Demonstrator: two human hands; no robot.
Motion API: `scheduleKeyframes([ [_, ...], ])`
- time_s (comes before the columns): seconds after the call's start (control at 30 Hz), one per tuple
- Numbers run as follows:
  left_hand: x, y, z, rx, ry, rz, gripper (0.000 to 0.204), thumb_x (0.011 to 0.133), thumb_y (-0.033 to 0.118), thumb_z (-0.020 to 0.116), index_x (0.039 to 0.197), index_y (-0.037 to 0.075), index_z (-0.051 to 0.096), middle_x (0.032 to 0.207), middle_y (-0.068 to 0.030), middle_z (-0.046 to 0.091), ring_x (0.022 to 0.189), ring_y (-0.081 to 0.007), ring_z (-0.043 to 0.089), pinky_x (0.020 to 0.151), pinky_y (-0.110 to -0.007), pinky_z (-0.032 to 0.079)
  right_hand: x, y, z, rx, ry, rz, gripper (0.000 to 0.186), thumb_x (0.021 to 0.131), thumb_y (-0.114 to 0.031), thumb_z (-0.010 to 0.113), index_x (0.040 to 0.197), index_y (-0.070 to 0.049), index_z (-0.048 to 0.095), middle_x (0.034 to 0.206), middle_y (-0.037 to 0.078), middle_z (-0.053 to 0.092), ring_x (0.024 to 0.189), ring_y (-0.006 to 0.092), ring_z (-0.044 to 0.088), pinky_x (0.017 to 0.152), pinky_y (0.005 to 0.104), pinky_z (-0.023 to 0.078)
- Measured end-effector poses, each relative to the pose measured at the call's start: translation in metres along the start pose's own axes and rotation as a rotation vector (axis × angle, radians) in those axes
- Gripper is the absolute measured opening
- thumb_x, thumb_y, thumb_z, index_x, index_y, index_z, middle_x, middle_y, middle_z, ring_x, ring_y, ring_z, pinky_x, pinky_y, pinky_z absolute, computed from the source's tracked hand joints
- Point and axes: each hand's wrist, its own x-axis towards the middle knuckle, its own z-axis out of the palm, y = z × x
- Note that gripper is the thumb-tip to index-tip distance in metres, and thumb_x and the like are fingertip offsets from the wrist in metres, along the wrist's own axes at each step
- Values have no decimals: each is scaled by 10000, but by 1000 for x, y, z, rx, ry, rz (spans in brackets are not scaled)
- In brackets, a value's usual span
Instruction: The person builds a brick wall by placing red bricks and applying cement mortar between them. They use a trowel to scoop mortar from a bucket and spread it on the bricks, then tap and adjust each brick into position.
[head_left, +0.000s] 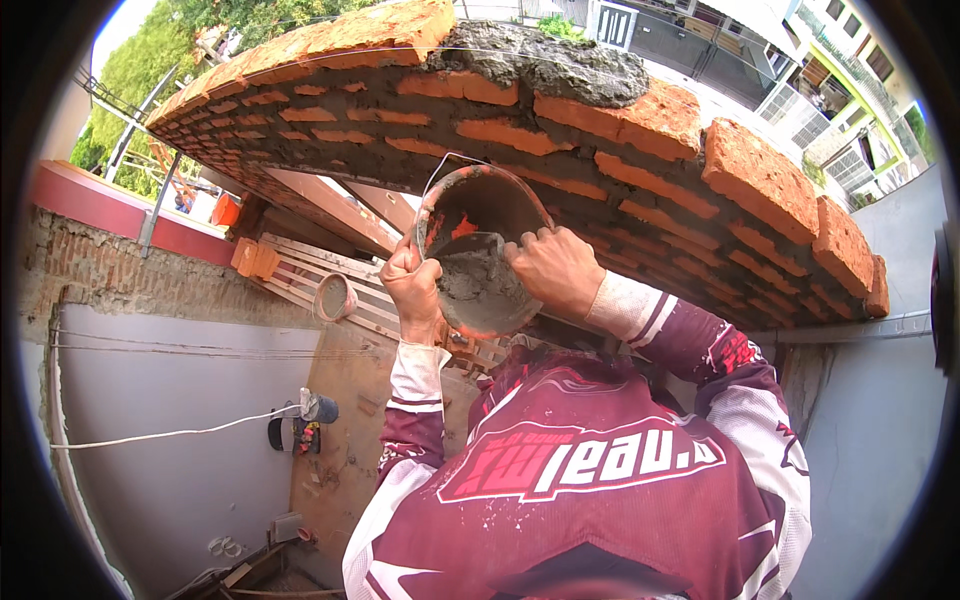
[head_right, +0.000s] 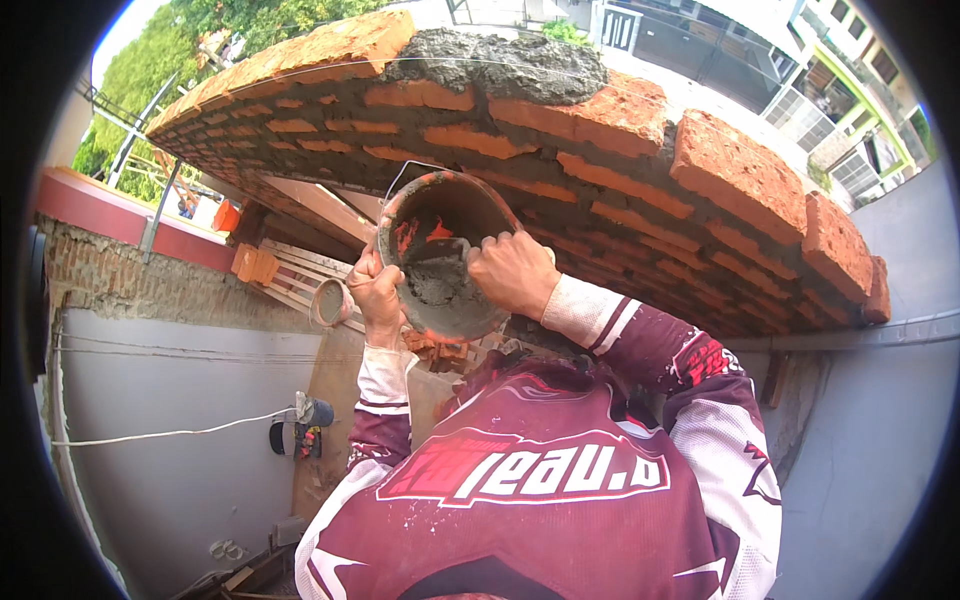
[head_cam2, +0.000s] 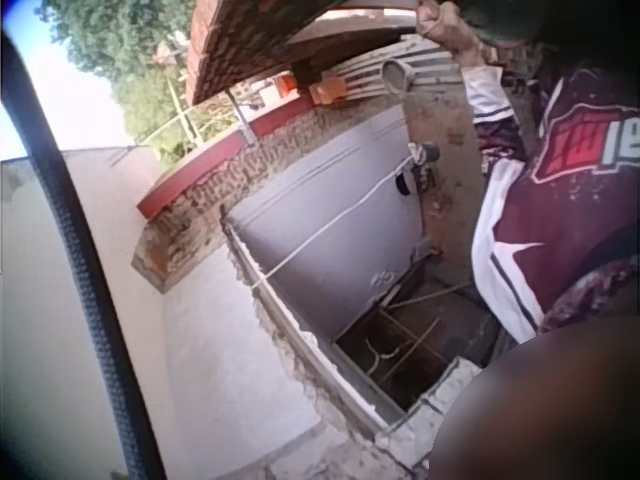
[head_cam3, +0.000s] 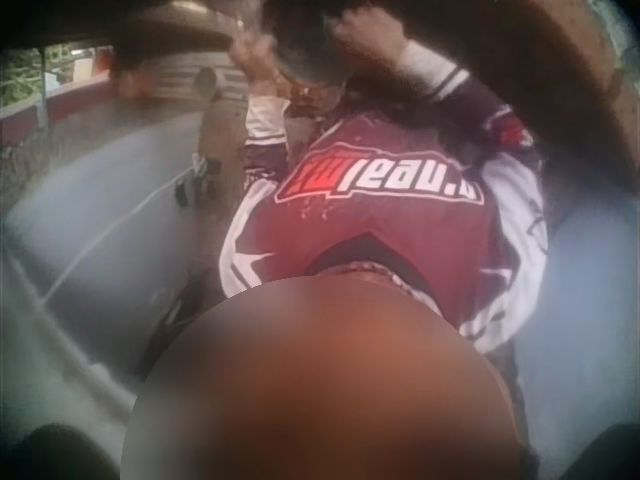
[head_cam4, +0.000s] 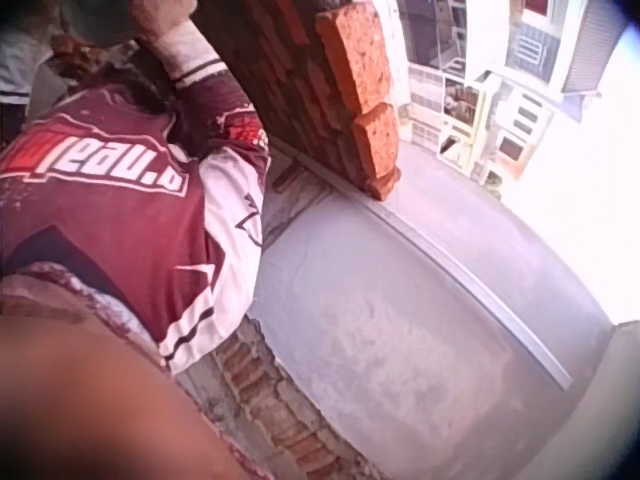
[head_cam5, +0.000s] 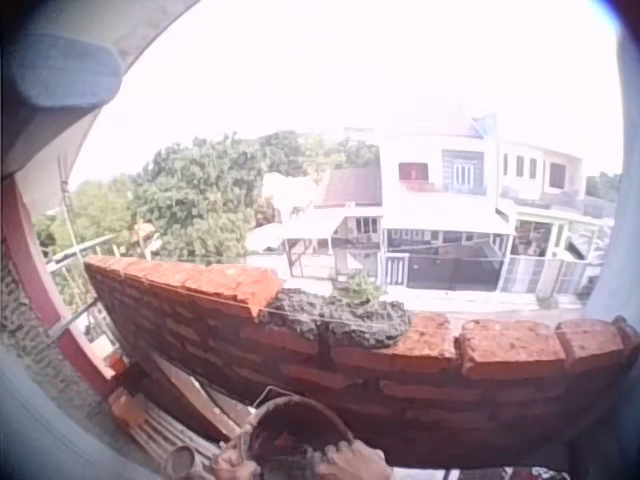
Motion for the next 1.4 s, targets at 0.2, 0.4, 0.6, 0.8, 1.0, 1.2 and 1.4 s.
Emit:
scheduleKeyframes([
  [0.2, 3, -6, 6, 35, 47, 64, 323, 647, -160, 541, 602, 38, 290, 1280, -173, 701, 728, -20, 460, 587, -228, 343, 4, 7, 5, 42, -268, -95, 153, 836, -152, 646, 878, -6, 662, 790, 153, 712, 701, 295, 737, 593, 417, 579],
  [0.4, 1, -9, 18, 172, -57, 213, 356, 671, -160, 554, 624, 32, 258, 1306, -175, 707, 720, -15, 423, 560, -242, 317, -5, 11, 9, 68, -120, 27, 149, 846, -132, 627, 853, -2, 699, 784, 176, 728, 734, 307, 755, 617, 409, 594],
  [0.6, -3, 2, 27, 376, -83, 75, 366, 672, -135, 582, 640, 32, 258, 1140, -172, 758, 719, -53, 453, 585, -258, 351, 6, 16, 5, -66, 219, 192, 167, 843, -136, 631, 758, -22, 719, 740, 164, 713, 712, 304, 746, 592, 413, 588],
  [0.8, -11, 3, 37, 237, -64, 179, 395, 676, -133, 599, 659, 41, 244, 948, -98, 692, 686, -60, 382, 589, -266, 324, -2, 35, 22, 375, -538, 136, 277, 897, -259, 654, 893, 2, 747, 899, 212, 756, 821, 369, 752, 681, 483, 579],
  [1.0, -7, 7, 13, 263, -112, 133, 385, 689, -124, 600, 660, 38, 252, 932, -77, 660, 704, -45, 362, 581, -251, 296, -26, 14, 28, 1161, -554, 334, 302, 940, -282, 640, 934, 11, 711, 819, 214, 710, 815, 408, 692, 746, 478, 509],
  [1.2, -2, 7, 3, 271, -8, 194, 343, 684, -136, 576, 644, 32, 280, 1179, -182, 686, 833, -85, 472, 676, -264, 370, -36, 15, 10, 549, -80, 111, 264, 907, -265, 671, 1077, -65, 700, 861, 149, 707, 781, 331, 702, 718, 459, 531],
  [1.4, -8, 3, 24, 359, -35, 283, 382, 666, -114, 594, 641, 38, 244, 1085, -211, 730, 671, -83, 409, 567, -292, 339, -31, 29, -22, 76, 74, 125, 363, 857, -335, 712, 1069, -47, 655, 901, 150, 703, 862, 332, 713, 739, 447, 556],
])
